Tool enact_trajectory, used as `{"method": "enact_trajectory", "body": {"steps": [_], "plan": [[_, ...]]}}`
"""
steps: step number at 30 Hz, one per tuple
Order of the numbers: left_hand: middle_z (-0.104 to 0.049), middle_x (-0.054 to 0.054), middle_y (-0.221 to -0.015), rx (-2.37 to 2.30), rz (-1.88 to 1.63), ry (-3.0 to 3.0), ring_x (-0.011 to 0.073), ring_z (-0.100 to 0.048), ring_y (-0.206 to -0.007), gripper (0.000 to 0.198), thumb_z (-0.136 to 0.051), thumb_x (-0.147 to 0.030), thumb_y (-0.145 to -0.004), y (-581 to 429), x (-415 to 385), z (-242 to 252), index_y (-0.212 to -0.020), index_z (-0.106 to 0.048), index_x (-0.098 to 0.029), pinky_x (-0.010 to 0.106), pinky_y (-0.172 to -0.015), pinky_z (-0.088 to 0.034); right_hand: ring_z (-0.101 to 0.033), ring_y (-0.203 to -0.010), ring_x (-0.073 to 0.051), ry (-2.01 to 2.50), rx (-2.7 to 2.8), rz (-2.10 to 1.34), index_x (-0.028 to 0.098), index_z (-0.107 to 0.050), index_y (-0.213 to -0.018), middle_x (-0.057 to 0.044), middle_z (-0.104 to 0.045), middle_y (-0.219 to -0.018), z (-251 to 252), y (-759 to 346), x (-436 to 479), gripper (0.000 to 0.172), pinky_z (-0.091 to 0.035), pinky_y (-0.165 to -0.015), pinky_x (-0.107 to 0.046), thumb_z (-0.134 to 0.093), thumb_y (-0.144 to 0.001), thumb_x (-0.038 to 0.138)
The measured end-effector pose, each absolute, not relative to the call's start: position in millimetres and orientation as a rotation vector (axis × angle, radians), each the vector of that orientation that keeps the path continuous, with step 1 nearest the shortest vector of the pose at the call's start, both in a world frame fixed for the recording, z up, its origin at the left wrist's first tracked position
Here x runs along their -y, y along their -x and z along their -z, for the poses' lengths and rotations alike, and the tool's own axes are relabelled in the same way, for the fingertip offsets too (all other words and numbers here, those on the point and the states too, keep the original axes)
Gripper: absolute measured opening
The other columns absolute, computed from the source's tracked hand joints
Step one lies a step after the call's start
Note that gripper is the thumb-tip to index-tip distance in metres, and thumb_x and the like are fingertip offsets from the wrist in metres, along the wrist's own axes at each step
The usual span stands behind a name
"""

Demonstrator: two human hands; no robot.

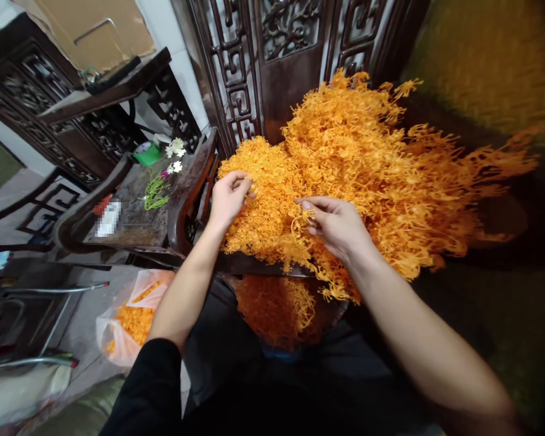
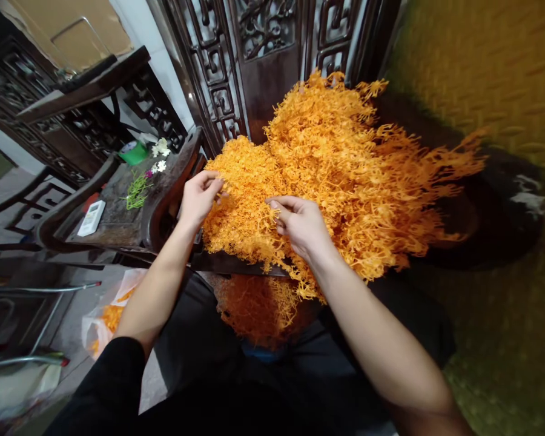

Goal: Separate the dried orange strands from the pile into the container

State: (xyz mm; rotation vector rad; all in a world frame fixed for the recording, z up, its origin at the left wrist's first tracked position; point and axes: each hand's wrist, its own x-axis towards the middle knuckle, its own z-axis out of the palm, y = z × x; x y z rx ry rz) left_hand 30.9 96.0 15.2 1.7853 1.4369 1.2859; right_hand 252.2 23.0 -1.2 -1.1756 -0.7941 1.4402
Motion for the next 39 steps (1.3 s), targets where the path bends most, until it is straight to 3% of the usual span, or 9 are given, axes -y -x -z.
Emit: {"method": "enact_trajectory", "body": {"steps": [5,9,12,15,18,22,27,33,39], "plan": [[-0.078,0.010,-0.113,-1.625,-1.359,-2.244,0.0207,-0.072,-0.105,0.024,-0.059,-0.010,-0.093,-41.3,-143.8,7.7,-0.111,-0.073,-0.018,0.039,-0.100,-0.055,-0.035,-0.053,-0.005,1.068,0.785,-1.540,0.017,-0.079,-0.087,0.004,-0.050,-0.065,1.5,-248.6,-21.0,0.039,-0.026,-0.044,-0.020,-0.095,-0.058,0.037],[-0.073,0.014,-0.133,-1.665,-0.932,-2.422,0.0337,-0.058,-0.134,0.030,-0.063,-0.005,-0.085,-42.1,-159.5,19.2,-0.109,-0.078,-0.016,0.058,-0.114,-0.043,-0.036,-0.053,-0.004,1.104,0.862,-1.504,0.018,-0.077,-0.089,0.004,-0.051,-0.070,2.8,-247.6,-20.4,0.041,-0.028,-0.044,-0.021,-0.092,-0.061,0.044],[-0.073,0.012,-0.134,-1.696,-1.041,-2.379,0.0328,-0.060,-0.132,0.028,-0.064,-0.009,-0.088,-40.4,-154.3,10.6,-0.109,-0.079,-0.019,0.060,-0.112,-0.045,-0.036,-0.053,-0.006,1.141,0.920,-1.471,0.019,-0.076,-0.092,0.005,-0.049,-0.069,4.0,-247.6,-19.9,0.039,-0.032,-0.046,-0.021,-0.088,-0.067,0.047],[-0.077,0.009,-0.123,-1.541,-1.362,-2.388,0.0237,-0.067,-0.115,0.023,-0.060,-0.018,-0.097,-45.1,-121.2,-15.2,-0.112,-0.078,-0.021,0.045,-0.103,-0.053,-0.040,-0.056,-0.008,1.178,0.944,-1.438,0.021,-0.074,-0.098,0.006,-0.046,-0.066,5.5,-247.4,-19.0,0.035,-0.040,-0.051,-0.023,-0.083,-0.075,0.046],[-0.076,0.005,-0.094,-1.111,-1.044,-2.594,0.0169,-0.069,-0.085,0.023,-0.061,-0.036,-0.101,-58.7,-70.5,-35.1,-0.104,-0.077,-0.020,0.031,-0.080,-0.055,-0.048,-0.061,-0.009,1.172,1.006,-1.379,0.022,-0.074,-0.103,0.003,-0.057,-0.075,9.4,-246.3,-17.8,0.033,-0.044,-0.055,-0.023,-0.080,-0.079,0.044],[-0.072,0.008,-0.097,-1.122,-0.728,-2.852,0.0183,-0.067,-0.079,0.033,-0.066,-0.047,-0.097,-69.7,-26.4,-31.2,-0.113,-0.074,-0.018,0.030,-0.062,-0.048,-0.048,-0.060,-0.010,1.183,1.118,-1.323,0.021,-0.074,-0.105,-0.003,-0.070,-0.091,16.9,-245.4,-14.3,0.035,-0.040,-0.053,-0.025,-0.076,-0.082,0.047],[-0.073,0.007,-0.093,-1.093,-0.787,-2.851,0.0172,-0.068,-0.084,0.024,-0.056,-0.033,-0.105,-55.6,-19.2,-27.1,-0.095,-0.073,-0.019,0.031,-0.070,-0.050,-0.052,-0.063,-0.014,1.224,1.258,-1.272,0.020,-0.075,-0.099,-0.003,-0.067,-0.078,14.0,-247.5,-6.5,0.036,-0.041,-0.055,-0.028,-0.079,-0.080,0.051],[-0.071,0.004,-0.089,-1.059,-1.264,-2.494,0.0167,-0.064,-0.088,0.016,-0.058,-0.028,-0.104,-50.9,-18.2,-37.2,-0.091,-0.062,-0.020,0.034,-0.084,-0.052,-0.054,-0.066,-0.016,1.204,1.306,-1.306,0.019,-0.075,-0.081,-0.003,-0.065,-0.071,2.1,-250.2,-2.1,0.033,-0.040,-0.058,-0.030,-0.082,-0.077,0.052],[-0.063,0.001,-0.083,-1.254,-1.607,-2.032,0.0123,-0.061,-0.072,0.019,-0.049,-0.039,-0.107,-34.5,-28.1,-44.4,-0.098,-0.056,-0.023,0.027,-0.065,-0.050,-0.049,-0.059,-0.014,1.306,1.231,-1.293,0.017,-0.072,-0.076,-0.001,-0.061,-0.063,19.2,-256.5,-14.2,0.037,-0.035,-0.055,-0.029,-0.085,-0.071,0.052]]}}
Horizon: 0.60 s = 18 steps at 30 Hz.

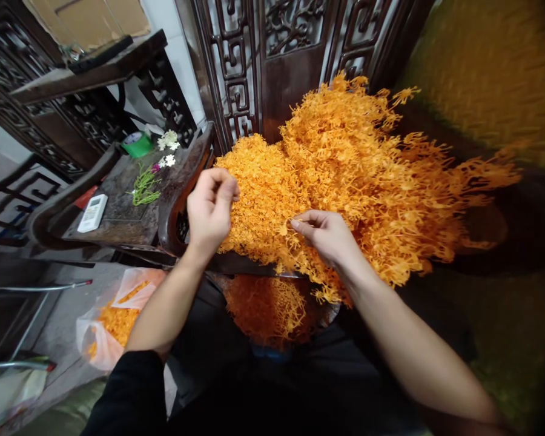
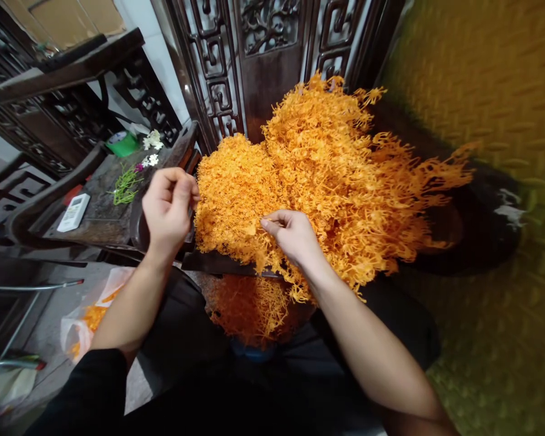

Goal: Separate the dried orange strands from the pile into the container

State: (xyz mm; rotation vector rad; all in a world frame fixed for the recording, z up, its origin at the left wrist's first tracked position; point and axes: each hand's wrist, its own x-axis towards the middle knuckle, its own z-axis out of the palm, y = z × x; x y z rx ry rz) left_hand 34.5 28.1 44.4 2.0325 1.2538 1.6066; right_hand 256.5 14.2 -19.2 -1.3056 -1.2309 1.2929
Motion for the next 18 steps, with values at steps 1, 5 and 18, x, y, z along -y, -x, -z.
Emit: {"method": "enact_trajectory", "body": {"steps": [1,5,18], "plan": [[-0.062,0.000,-0.082,-1.269,-1.613,-2.016,0.0117,-0.060,-0.070,0.020,-0.050,-0.041,-0.107,-32.2,-28.6,-46.6,-0.099,-0.056,-0.023,0.026,-0.063,-0.049,-0.049,-0.059,-0.013,1.315,1.240,-1.285,0.017,-0.072,-0.077,-0.001,-0.061,-0.063,20.7,-256.8,-15.0,0.037,-0.035,-0.055,-0.029,-0.084,-0.072,0.051],[-0.068,0.005,-0.102,-1.217,-1.190,-2.272,0.0135,-0.063,-0.078,0.032,-0.073,-0.047,-0.092,-38.9,-23.9,-44.9,-0.106,-0.061,-0.021,0.029,-0.071,-0.053,-0.048,-0.059,-0.013,1.320,1.350,-1.225,0.017,-0.072,-0.079,-0.001,-0.062,-0.066,16.5,-254.2,-11.8,0.031,-0.035,-0.057,-0.029,-0.077,-0.080,0.047],[-0.071,-0.004,-0.065,-0.806,-0.418,-1.746,0.0106,-0.062,-0.042,0.044,-0.077,-0.023,-0.088,-28.5,-13.8,-64.8,-0.126,-0.054,-0.022,0.021,-0.039,-0.043,-0.065,-0.082,-0.024,1.401,1.497,-0.575,0.022,-0.071,-0.080,-0.007,-0.074,-0.087,0.6,-263.7,-9.7,0.011,-0.047,-0.079,-0.039,-0.065,-0.088,0.024]]}}
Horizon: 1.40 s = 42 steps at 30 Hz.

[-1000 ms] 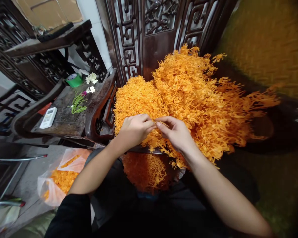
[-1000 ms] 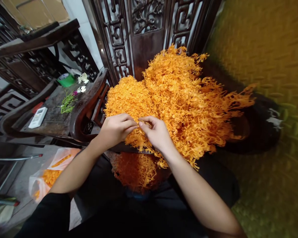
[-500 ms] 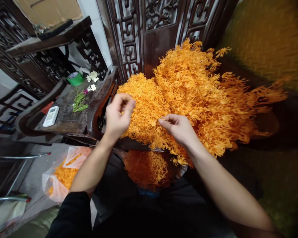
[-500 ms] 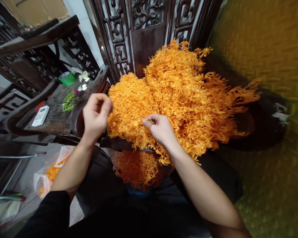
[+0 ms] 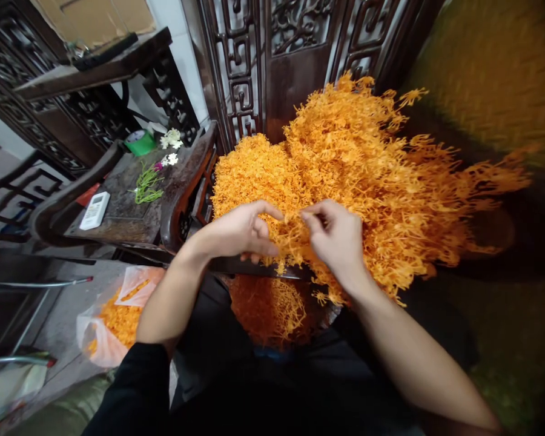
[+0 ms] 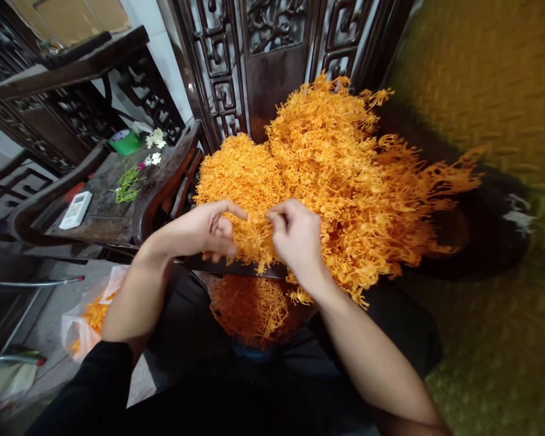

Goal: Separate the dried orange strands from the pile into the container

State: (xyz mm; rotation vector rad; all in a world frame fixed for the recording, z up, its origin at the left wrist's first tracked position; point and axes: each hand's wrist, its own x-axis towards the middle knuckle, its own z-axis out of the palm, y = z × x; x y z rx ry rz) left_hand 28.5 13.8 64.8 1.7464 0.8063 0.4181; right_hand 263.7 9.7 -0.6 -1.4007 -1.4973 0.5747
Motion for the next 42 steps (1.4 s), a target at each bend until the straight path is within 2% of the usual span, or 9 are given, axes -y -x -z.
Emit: {"method": "enact_trajectory", "body": {"steps": [3,5,8,13,20,26,32,38,42], "plan": [[-0.076,0.001,-0.075,-0.860,-0.501,-1.752,0.0129,-0.067,-0.050,0.045,-0.078,-0.024,-0.086,-24.3,-21.6,-65.8,-0.126,-0.057,-0.021,0.023,-0.042,-0.048,-0.059,-0.071,-0.021,1.444,1.211,-0.566,0.023,-0.067,-0.081,-0.005,-0.066,-0.079,1.5,-285.1,-22.3,0.010,-0.045,-0.070,-0.037,-0.070,-0.087,0.030],[-0.074,0.003,-0.071,-1.108,-0.817,-1.755,0.0119,-0.064,-0.048,0.018,-0.075,-0.025,-0.089,-27.4,-43.3,-51.6,-0.100,-0.064,-0.017,0.023,-0.041,-0.046,-0.050,-0.061,-0.016,1.331,1.042,-0.811,0.024,-0.062,-0.082,-0.001,-0.056,-0.070,-0.1,-289.7,-25.2,0.018,-0.040,-0.059,-0.034,-0.074,-0.085,0.038],[-0.071,0.004,-0.067,-1.436,-1.207,-1.704,0.0134,-0.065,-0.053,0.009,-0.073,-0.019,-0.088,-38.9,-90.2,-22.2,-0.083,-0.066,-0.015,0.024,-0.046,-0.049,-0.038,-0.055,-0.011,1.117,0.911,-1.237,0.025,-0.057,-0.079,0.003,-0.043,-0.066,-5.3,-279.5,-20.7,0.031,-0.030,-0.049,-0.028,-0.082,-0.077,0.043],[-0.078,0.008,-0.095,-1.516,-1.552,-1.930,0.0193,-0.073,-0.087,0.009,-0.069,-0.020,-0.091,-52.7,-153.2,4.4,-0.093,-0.076,-0.016,0.038,-0.084,-0.062,-0.036,-0.057,-0.008,0.961,0.857,-1.485,0.023,-0.057,-0.078,0.003,-0.043,-0.072,-12.7,-259.9,-10.6,0.037,-0.022,-0.047,-0.025,-0.089,-0.068,0.039],[-0.069,0.013,-0.141,-1.483,-1.147,-2.204,0.0292,-0.055,-0.141,0.036,-0.069,-0.027,-0.094,-55.1,-147.0,-3.7,-0.129,-0.073,-0.017,0.051,-0.122,-0.038,-0.039,-0.058,-0.007,0.888,0.774,-1.607,0.021,-0.061,-0.080,0.002,-0.050,-0.075,-14.1,-255.6,-7.4,0.037,-0.023,-0.046,-0.023,-0.092,-0.066,0.035],[-0.077,0.016,-0.119,-0.773,-0.647,-1.550,0.0236,-0.075,-0.110,0.062,-0.047,-0.068,-0.100,-64.1,-71.0,-29.6,-0.119,-0.075,-0.015,0.037,-0.094,-0.059,-0.044,-0.056,-0.007,0.793,0.720,-1.613,0.020,-0.065,-0.081,0.001,-0.057,-0.074,-9.4,-257.7,-10.0,0.032,-0.026,-0.045,-0.022,-0.092,-0.069,0.032],[-0.078,0.010,-0.108,-0.732,-0.550,-1.207,0.0228,-0.078,-0.097,0.045,-0.078,-0.039,-0.089,-55.3,-34.3,-41.4,-0.128,-0.068,-0.021,0.033,-0.084,-0.059,-0.052,-0.055,-0.009,0.796,0.789,-1.500,0.023,-0.066,-0.084,0.002,-0.065,-0.077,-5.4,-255.3,-7.6,0.034,-0.039,-0.047,-0.024,-0.093,-0.070,0.040],[-0.077,0.006,-0.098,-0.776,-0.686,-1.244,0.0131,-0.072,-0.086,0.034,-0.092,-0.027,-0.072,-41.3,-23.0,-44.4,-0.096,-0.072,-0.015,0.026,-0.082,-0.055,-0.059,-0.062,-0.011,0.732,0.955,-1.470,0.020,-0.067,-0.070,-0.002,-0.068,-0.083,-16.6,-258.9,2.7,0.027,-0.049,-0.056,-0.026,-0.090,-0.071,0.034],[-0.076,0.006,-0.097,-0.917,-0.844,-1.329,0.0153,-0.070,-0.089,0.040,-0.095,-0.029,-0.065,-32.7,-22.5,-44.8,-0.099,-0.077,-0.016,0.030,-0.084,-0.055,-0.065,-0.066,-0.018,0.641,1.211,-1.570,0.019,-0.069,-0.063,-0.008,-0.068,-0.085,-31.2,-273.0,5.4,0.058,-0.056,-0.066,-0.037,-0.068,-0.084,0.073]]}}
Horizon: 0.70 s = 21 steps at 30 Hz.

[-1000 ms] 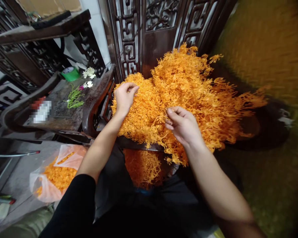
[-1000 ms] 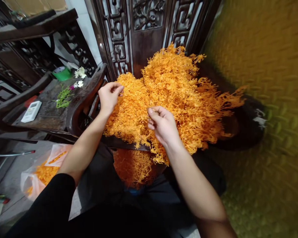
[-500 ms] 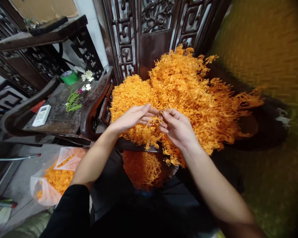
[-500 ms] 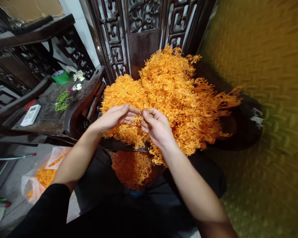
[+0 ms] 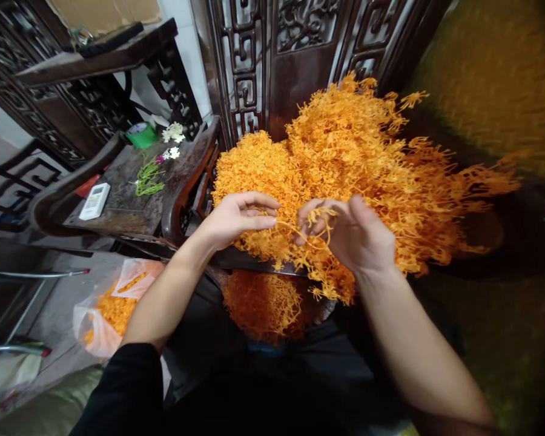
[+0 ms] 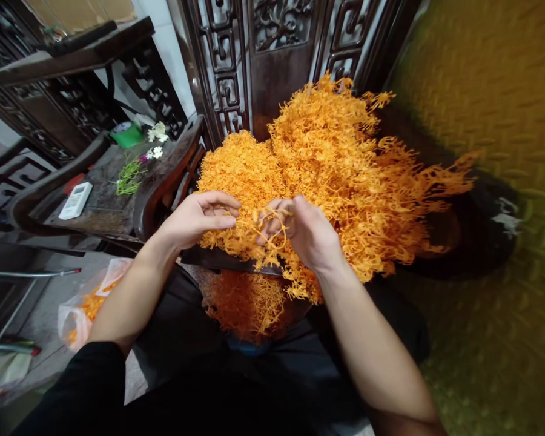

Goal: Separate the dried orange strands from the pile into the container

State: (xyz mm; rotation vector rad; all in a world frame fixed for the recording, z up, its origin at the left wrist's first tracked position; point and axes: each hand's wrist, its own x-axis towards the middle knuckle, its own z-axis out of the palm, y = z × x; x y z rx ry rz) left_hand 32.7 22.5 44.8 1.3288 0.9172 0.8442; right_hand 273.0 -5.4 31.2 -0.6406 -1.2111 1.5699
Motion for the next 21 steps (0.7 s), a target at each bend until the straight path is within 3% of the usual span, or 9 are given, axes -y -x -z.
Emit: {"method": "enact_trajectory", "body": {"steps": [2,4,7,9,12,16,18,21], "plan": [[-0.076,0.007,-0.100,-0.978,-0.901,-1.434,0.0162,-0.069,-0.091,0.035,-0.095,-0.032,-0.065,-30.2,-21.2,-47.5,-0.091,-0.078,-0.016,0.031,-0.084,-0.055,-0.067,-0.070,-0.022,0.620,1.352,-1.631,0.019,-0.066,-0.056,-0.011,-0.068,-0.079,-33.8,-276.8,4.8,0.084,-0.057,-0.071,-0.041,-0.038,-0.085,0.093],[-0.076,0.007,-0.101,-0.956,-0.912,-1.548,0.0173,-0.069,-0.093,0.030,-0.094,-0.032,-0.064,-30.3,-17.9,-50.6,-0.085,-0.079,-0.016,0.031,-0.084,-0.055,-0.067,-0.068,-0.022,0.642,1.402,-1.714,0.020,-0.058,-0.050,-0.011,-0.065,-0.071,-31.2,-274.1,4.3,0.091,-0.056,-0.071,-0.042,-0.024,-0.083,0.098],[-0.077,0.009,-0.105,-0.916,-0.865,-1.654,0.0180,-0.071,-0.093,0.024,-0.092,-0.029,-0.068,-34.8,-10.2,-53.5,-0.083,-0.078,-0.016,0.031,-0.083,-0.056,-0.061,-0.057,-0.017,0.742,1.237,-1.808,0.021,-0.053,-0.063,-0.005,-0.061,-0.066,-20.8,-258.1,5.5,0.071,-0.055,-0.062,-0.037,-0.050,-0.084,0.089],[-0.077,0.010,-0.109,-0.963,-0.833,-1.698,0.0174,-0.071,-0.089,0.020,-0.088,-0.026,-0.072,-38.0,-5.4,-54.2,-0.085,-0.078,-0.015,0.030,-0.079,-0.056,-0.061,-0.055,-0.015,0.796,1.151,-1.827,0.023,-0.053,-0.079,0.000,-0.062,-0.071,-13.8,-245.0,7.8,0.057,-0.054,-0.056,-0.034,-0.077,-0.075,0.075],[-0.078,0.010,-0.111,-1.006,-0.824,-1.846,0.0185,-0.073,-0.093,0.016,-0.081,-0.024,-0.081,-37.9,-2.7,-55.9,-0.095,-0.080,-0.017,0.032,-0.083,-0.057,-0.056,-0.052,-0.011,0.861,1.205,-1.741,0.024,-0.050,-0.093,0.003,-0.064,-0.075,-7.8,-232.6,11.4,0.060,-0.045,-0.047,-0.027,-0.094,-0.065,0.055],[-0.078,0.008,-0.110,-0.940,-0.862,-2.113,0.0196,-0.073,-0.102,0.014,-0.075,-0.025,-0.089,-29.9,-4.8,-59.9,-0.100,-0.083,-0.022,0.035,-0.093,-0.056,-0.046,-0.050,-0.007,0.934,1.372,-1.533,0.021,-0.059,-0.097,0.007,-0.057,-0.065,-7.9,-234.0,15.2,0.046,-0.033,-0.048,-0.023,-0.090,-0.074,0.046],[-0.079,0.007,-0.101,-0.985,-0.930,-2.180,0.0176,-0.073,-0.091,0.013,-0.075,-0.023,-0.090,-28.2,-4.3,-60.6,-0.099,-0.084,-0.022,0.033,-0.086,-0.056,-0.042,-0.048,-0.008,0.967,1.448,-1.508,0.019,-0.064,-0.099,0.008,-0.050,-0.057,-10.1,-236.6,17.6,0.039,-0.030,-0.047,-0.025,-0.081,-0.084,0.051],[-0.078,0.005,-0.089,-1.054,-1.036,-2.221,0.0154,-0.071,-0.079,0.009,-0.077,-0.021,-0.088,-32.5,-0.6,-59.0,-0.093,-0.084,-0.021,0.030,-0.076,-0.054,-0.031,-0.047,-0.007,0.999,1.586,-1.460,0.018,-0.067,-0.086,0.008,-0.039,-0.055,-14.5,-237.5,22.0,0.040,-0.022,-0.046,-0.026,-0.069,-0.092,0.057]]}}
